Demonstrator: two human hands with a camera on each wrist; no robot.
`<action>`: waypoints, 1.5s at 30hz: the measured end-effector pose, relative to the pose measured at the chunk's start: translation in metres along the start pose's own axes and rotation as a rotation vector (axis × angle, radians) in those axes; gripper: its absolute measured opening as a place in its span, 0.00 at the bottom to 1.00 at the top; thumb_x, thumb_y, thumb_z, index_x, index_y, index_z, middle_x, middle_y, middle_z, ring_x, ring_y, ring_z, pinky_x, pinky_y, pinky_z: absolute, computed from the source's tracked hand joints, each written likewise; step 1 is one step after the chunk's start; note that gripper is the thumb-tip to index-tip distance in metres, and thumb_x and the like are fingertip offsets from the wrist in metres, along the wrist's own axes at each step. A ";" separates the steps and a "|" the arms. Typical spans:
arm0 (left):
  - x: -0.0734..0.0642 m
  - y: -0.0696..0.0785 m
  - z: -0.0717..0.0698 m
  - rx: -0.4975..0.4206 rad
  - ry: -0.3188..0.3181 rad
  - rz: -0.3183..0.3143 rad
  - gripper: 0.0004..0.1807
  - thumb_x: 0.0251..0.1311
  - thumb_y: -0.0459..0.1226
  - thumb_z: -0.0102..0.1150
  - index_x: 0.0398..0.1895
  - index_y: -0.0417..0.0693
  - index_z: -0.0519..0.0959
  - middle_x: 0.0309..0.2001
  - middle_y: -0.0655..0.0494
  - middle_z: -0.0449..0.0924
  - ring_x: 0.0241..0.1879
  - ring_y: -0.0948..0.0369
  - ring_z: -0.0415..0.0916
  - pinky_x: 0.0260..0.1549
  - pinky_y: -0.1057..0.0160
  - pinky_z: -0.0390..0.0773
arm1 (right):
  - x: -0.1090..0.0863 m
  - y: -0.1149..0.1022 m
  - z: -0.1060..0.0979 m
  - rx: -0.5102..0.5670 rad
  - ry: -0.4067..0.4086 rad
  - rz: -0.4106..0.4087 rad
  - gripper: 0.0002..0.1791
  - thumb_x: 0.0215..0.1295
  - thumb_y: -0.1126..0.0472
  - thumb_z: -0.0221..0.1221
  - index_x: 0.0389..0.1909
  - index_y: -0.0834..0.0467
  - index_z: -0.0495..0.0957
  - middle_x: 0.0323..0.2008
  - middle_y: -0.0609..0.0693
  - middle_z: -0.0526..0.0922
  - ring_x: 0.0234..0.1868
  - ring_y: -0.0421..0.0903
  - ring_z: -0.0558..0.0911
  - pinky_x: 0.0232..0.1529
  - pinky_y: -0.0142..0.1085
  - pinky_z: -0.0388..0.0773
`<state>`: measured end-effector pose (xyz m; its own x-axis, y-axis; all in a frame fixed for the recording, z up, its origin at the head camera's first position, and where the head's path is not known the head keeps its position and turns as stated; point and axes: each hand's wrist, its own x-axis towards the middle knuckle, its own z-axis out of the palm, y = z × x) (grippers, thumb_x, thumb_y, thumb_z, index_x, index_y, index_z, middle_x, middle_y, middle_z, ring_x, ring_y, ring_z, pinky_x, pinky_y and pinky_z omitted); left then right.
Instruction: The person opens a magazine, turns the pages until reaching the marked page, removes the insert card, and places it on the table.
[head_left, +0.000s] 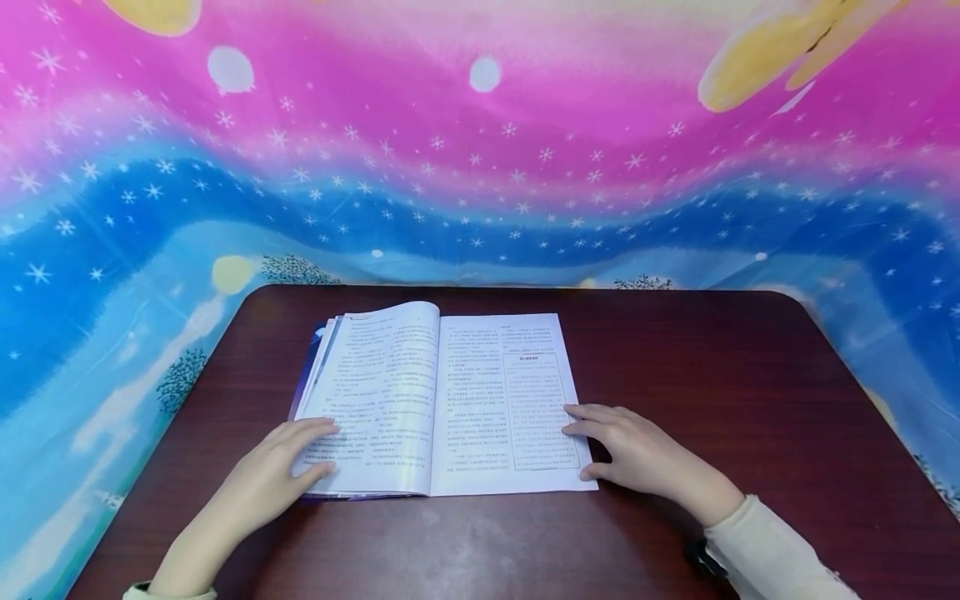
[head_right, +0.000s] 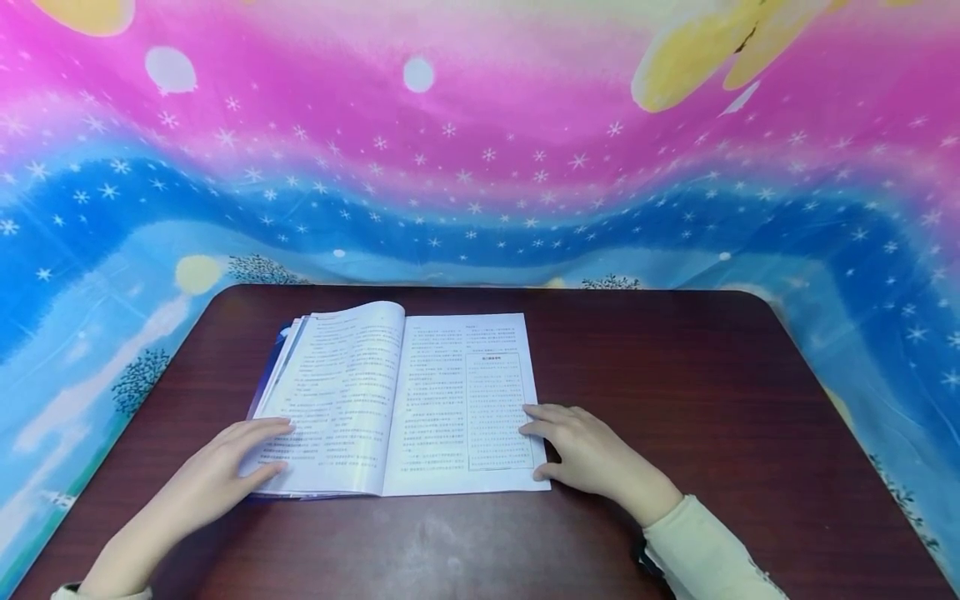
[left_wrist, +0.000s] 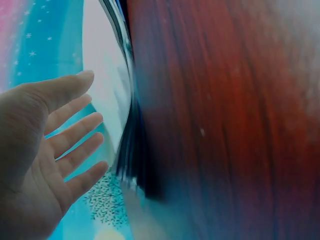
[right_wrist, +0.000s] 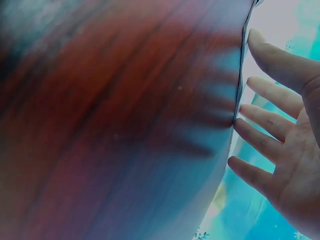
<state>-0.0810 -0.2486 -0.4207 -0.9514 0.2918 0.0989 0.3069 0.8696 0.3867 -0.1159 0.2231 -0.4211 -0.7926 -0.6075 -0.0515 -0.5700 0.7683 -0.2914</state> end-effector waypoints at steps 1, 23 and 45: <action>0.001 -0.002 0.001 -0.003 -0.012 0.002 0.26 0.54 0.39 0.73 0.58 0.45 0.80 0.59 0.45 0.77 0.61 0.43 0.71 0.55 0.39 0.72 | 0.000 0.000 0.000 0.001 0.003 -0.001 0.32 0.49 0.52 0.76 0.56 0.58 0.81 0.66 0.56 0.73 0.66 0.57 0.72 0.63 0.59 0.67; 0.007 -0.005 0.008 -0.003 -0.123 -0.013 0.31 0.52 0.40 0.75 0.60 0.41 0.78 0.65 0.42 0.72 0.65 0.40 0.66 0.56 0.37 0.70 | 0.002 -0.003 -0.001 0.012 0.045 0.001 0.26 0.55 0.53 0.73 0.54 0.56 0.82 0.64 0.56 0.75 0.65 0.56 0.72 0.63 0.57 0.67; 0.009 -0.012 0.008 -0.023 -0.100 0.022 0.29 0.51 0.41 0.76 0.57 0.43 0.80 0.61 0.44 0.75 0.62 0.40 0.68 0.56 0.38 0.71 | 0.015 -0.009 -0.012 0.006 0.291 -0.075 0.21 0.54 0.51 0.74 0.48 0.53 0.84 0.52 0.46 0.82 0.57 0.48 0.78 0.60 0.51 0.72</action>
<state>-0.0932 -0.2531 -0.4316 -0.9366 0.3499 0.0163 0.3260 0.8536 0.4064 -0.1257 0.2096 -0.4084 -0.7779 -0.5782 0.2461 -0.6283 0.7220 -0.2897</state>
